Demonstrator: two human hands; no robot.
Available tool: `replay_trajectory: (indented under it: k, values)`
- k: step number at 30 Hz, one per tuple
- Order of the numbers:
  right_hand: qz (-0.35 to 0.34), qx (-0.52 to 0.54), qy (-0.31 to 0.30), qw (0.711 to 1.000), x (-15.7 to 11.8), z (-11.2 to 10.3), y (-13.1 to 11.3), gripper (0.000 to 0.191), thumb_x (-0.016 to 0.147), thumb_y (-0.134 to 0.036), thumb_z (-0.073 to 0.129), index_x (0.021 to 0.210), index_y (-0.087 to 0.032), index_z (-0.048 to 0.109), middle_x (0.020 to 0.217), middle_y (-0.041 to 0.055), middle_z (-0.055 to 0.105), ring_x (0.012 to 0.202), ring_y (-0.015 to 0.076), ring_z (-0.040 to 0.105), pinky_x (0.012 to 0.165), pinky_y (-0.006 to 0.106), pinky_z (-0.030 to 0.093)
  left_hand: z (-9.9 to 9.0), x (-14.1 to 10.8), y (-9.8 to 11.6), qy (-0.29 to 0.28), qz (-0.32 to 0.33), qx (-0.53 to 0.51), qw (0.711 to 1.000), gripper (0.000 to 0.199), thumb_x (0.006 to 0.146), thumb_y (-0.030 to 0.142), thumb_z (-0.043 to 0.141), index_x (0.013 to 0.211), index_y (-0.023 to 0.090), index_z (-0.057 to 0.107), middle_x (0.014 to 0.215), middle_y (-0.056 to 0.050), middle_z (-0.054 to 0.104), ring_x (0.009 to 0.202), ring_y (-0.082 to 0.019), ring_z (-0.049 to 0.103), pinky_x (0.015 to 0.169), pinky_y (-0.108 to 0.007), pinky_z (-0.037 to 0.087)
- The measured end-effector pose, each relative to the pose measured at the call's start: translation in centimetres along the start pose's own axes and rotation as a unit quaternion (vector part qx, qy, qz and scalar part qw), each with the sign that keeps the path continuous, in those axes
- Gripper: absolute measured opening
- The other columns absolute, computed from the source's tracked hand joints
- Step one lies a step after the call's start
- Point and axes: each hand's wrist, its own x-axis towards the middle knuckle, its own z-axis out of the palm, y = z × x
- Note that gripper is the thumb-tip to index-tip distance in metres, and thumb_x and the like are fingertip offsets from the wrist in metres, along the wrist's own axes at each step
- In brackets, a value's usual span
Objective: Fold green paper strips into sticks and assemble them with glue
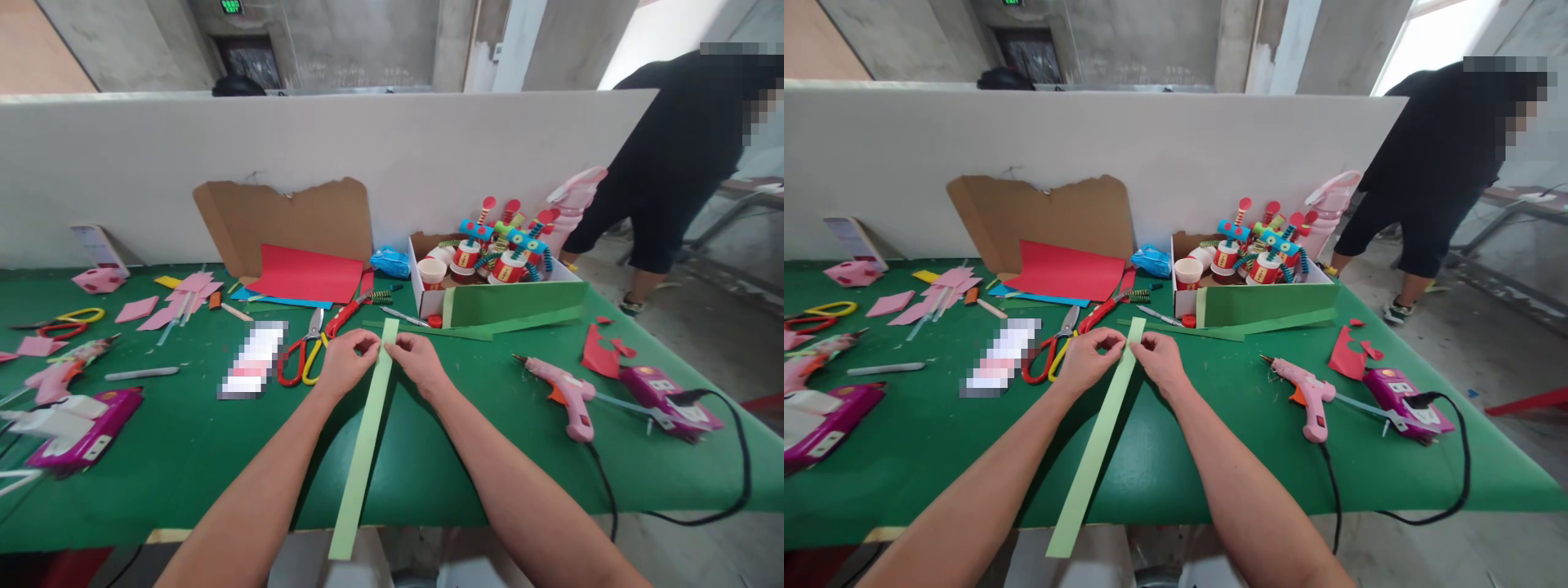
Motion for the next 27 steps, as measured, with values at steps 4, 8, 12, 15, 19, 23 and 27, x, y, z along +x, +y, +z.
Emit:
replay_trajectory:
  k: [4, 8, 12, 15, 19, 23, 27]
  values:
    - [0.019, 0.049, -0.002, 0.999, -0.08, 0.09, -0.29, 0.022, 0.060, -0.037, 0.068, 0.063, -0.015, 0.065, 0.055, -0.0032, 0.055, 0.054, 0.0099, 0.044, 0.054, 0.024, 0.033, 0.27, 0.13, -0.20, 0.004, -0.064, -0.065, 0.996, 0.013, 0.074, 0.027, 0.057, 0.072, 0.017, 0.066, 0.061, 0.001, 0.064, 0.056, -0.012, 0.057, 0.055, -0.021, 0.045]
    - [0.026, 0.066, 0.003, 0.997, -0.12, 0.15, -0.40, 0.022, 0.059, -0.036, 0.070, 0.063, -0.015, 0.065, 0.055, -0.0032, 0.056, 0.054, 0.0103, 0.046, 0.056, 0.024, 0.035, 0.33, 0.15, -0.15, 0.005, -0.083, -0.084, 0.993, 0.014, 0.073, 0.028, 0.058, 0.072, 0.017, 0.066, 0.059, 0.001, 0.063, 0.053, -0.011, 0.055, 0.053, -0.021, 0.043]
    - [0.028, 0.064, 0.008, 0.998, -0.10, 0.11, -0.28, 0.020, 0.061, -0.035, 0.068, 0.061, -0.015, 0.063, 0.054, -0.0038, 0.055, 0.053, 0.0098, 0.045, 0.055, 0.024, 0.033, 0.26, 0.15, 0.00, 0.003, -0.075, -0.076, 0.994, 0.013, 0.073, 0.027, 0.058, 0.072, 0.017, 0.066, 0.060, 0.001, 0.064, 0.055, -0.011, 0.057, 0.055, -0.021, 0.045]
    - [0.029, 0.057, 0.015, 0.998, -0.04, 0.08, -0.14, 0.019, 0.063, -0.033, 0.065, 0.060, -0.015, 0.062, 0.053, -0.0042, 0.053, 0.052, 0.0090, 0.042, 0.053, 0.024, 0.032, 0.25, 0.13, 0.03, 0.002, -0.069, -0.074, 0.995, 0.013, 0.073, 0.027, 0.058, 0.072, 0.017, 0.066, 0.061, 0.000, 0.065, 0.057, -0.012, 0.058, 0.056, -0.021, 0.046]
    - [0.022, 0.051, 0.019, 0.998, -0.01, 0.08, -0.07, 0.018, 0.063, -0.032, 0.064, 0.059, -0.015, 0.061, 0.052, -0.0045, 0.052, 0.051, 0.0088, 0.041, 0.053, 0.024, 0.031, 0.28, 0.10, 0.08, -0.002, -0.068, -0.074, 0.995, 0.013, 0.073, 0.027, 0.058, 0.072, 0.017, 0.066, 0.062, 0.000, 0.065, 0.058, -0.012, 0.059, 0.057, -0.022, 0.047]
    - [0.026, 0.058, 0.022, 0.998, -0.07, 0.08, -0.26, 0.017, 0.062, -0.032, 0.065, 0.060, -0.015, 0.062, 0.053, -0.0041, 0.054, 0.052, 0.0090, 0.043, 0.054, 0.024, 0.033, 0.27, 0.10, 0.19, -0.008, -0.067, -0.075, 0.995, 0.013, 0.072, 0.027, 0.058, 0.072, 0.017, 0.066, 0.062, 0.000, 0.066, 0.057, -0.012, 0.059, 0.057, -0.022, 0.047]
    - [0.031, 0.062, 0.032, 0.997, -0.07, -0.02, -0.45, 0.018, 0.061, -0.032, 0.065, 0.059, -0.015, 0.062, 0.053, -0.0039, 0.054, 0.051, 0.0088, 0.042, 0.053, 0.023, 0.033, 0.16, 0.17, 0.09, -0.006, -0.063, -0.072, 0.995, 0.013, 0.073, 0.028, 0.058, 0.072, 0.018, 0.066, 0.063, 0.000, 0.066, 0.058, -0.012, 0.059, 0.058, -0.022, 0.047]
